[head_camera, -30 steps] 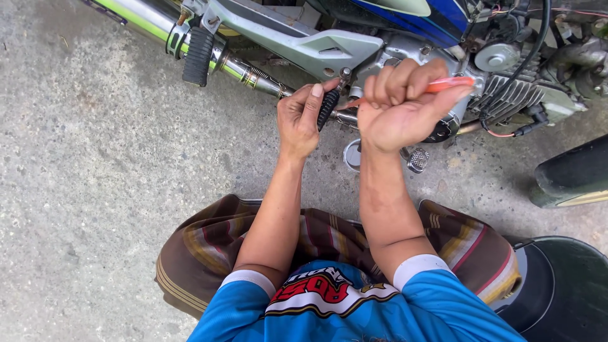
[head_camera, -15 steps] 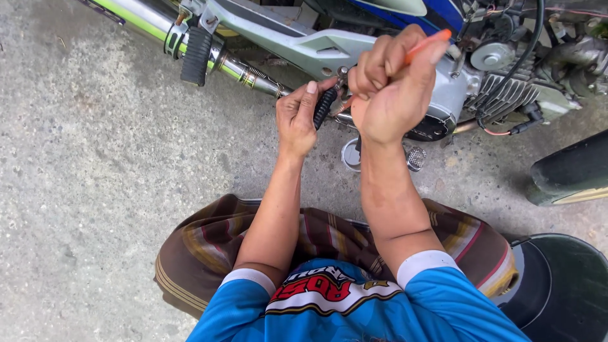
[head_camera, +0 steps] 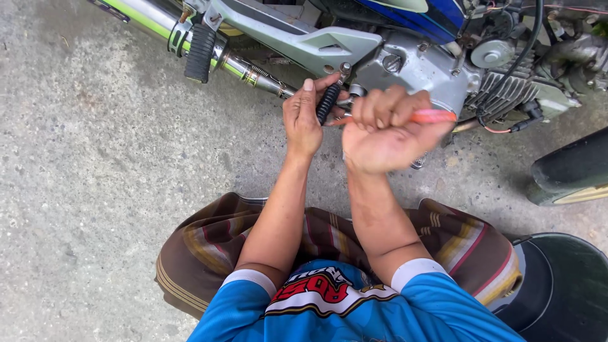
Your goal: Cleaning the exterior of a motorcycle engine using a toothbrush and a screwdriver.
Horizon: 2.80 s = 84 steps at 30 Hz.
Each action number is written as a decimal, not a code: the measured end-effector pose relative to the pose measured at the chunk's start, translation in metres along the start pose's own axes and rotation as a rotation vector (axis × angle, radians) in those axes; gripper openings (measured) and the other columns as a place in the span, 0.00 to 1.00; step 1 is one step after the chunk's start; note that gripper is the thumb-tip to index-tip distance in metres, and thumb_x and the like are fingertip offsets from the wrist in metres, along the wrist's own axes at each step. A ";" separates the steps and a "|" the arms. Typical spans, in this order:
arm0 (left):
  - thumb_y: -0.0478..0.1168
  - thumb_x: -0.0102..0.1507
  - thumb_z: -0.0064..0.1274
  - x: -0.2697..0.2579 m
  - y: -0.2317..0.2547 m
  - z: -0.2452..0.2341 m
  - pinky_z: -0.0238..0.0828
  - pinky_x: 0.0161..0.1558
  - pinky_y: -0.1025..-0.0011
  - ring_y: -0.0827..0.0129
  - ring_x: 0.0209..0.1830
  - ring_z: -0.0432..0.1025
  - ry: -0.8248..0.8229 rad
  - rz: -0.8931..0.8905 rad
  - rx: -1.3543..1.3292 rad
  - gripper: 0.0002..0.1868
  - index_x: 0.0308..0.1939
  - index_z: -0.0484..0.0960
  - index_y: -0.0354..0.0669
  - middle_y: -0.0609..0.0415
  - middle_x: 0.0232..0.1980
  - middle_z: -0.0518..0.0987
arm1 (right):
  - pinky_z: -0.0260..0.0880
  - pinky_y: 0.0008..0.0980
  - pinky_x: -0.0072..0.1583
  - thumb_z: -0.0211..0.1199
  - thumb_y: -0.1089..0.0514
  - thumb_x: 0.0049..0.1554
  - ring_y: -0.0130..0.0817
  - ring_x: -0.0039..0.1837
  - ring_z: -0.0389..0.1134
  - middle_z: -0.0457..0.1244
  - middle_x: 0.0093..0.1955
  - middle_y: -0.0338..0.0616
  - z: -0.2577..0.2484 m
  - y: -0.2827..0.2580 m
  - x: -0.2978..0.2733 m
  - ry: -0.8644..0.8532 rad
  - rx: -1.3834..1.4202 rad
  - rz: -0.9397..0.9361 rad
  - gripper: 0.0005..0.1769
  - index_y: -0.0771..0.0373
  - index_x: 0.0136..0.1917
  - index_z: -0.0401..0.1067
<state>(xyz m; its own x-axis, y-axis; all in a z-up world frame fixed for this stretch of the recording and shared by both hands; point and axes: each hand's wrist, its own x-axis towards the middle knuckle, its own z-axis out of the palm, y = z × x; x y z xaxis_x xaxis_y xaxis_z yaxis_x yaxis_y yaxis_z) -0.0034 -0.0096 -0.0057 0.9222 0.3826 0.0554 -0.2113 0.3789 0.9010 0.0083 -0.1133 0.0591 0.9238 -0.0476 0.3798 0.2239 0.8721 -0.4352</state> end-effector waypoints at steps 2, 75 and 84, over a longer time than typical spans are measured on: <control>0.54 0.77 0.31 0.000 -0.002 0.001 0.78 0.35 0.75 0.71 0.32 0.77 0.007 0.019 0.004 0.32 0.59 0.81 0.28 0.42 0.41 0.86 | 0.40 0.26 0.31 0.40 0.27 0.67 0.25 0.29 0.40 0.43 0.30 0.36 -0.002 0.001 -0.003 -0.003 -0.026 -0.013 0.32 0.56 0.38 0.48; 0.41 0.59 0.43 0.018 -0.033 -0.025 0.73 0.67 0.61 0.53 0.70 0.71 0.041 0.277 -0.242 0.35 0.68 0.67 0.23 0.30 0.67 0.75 | 0.81 0.41 0.52 0.60 0.68 0.62 0.44 0.45 0.75 0.70 0.45 0.58 -0.121 -0.022 0.003 -0.102 -0.612 0.187 0.09 0.77 0.53 0.75; 0.44 0.63 0.42 0.014 -0.037 -0.017 0.61 0.75 0.63 0.54 0.74 0.66 -0.023 0.369 -0.266 0.36 0.73 0.64 0.27 0.30 0.72 0.70 | 0.81 0.41 0.54 0.57 0.65 0.67 0.43 0.46 0.75 0.70 0.47 0.57 -0.119 -0.017 -0.002 -0.093 -0.681 0.128 0.10 0.77 0.55 0.74</control>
<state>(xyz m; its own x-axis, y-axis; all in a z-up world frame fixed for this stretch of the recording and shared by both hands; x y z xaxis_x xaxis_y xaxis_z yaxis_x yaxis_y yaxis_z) 0.0121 -0.0037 -0.0460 0.7760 0.5150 0.3641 -0.6001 0.4251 0.6777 0.0392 -0.1861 -0.0311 0.9322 0.1034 0.3469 0.2884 0.3670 -0.8844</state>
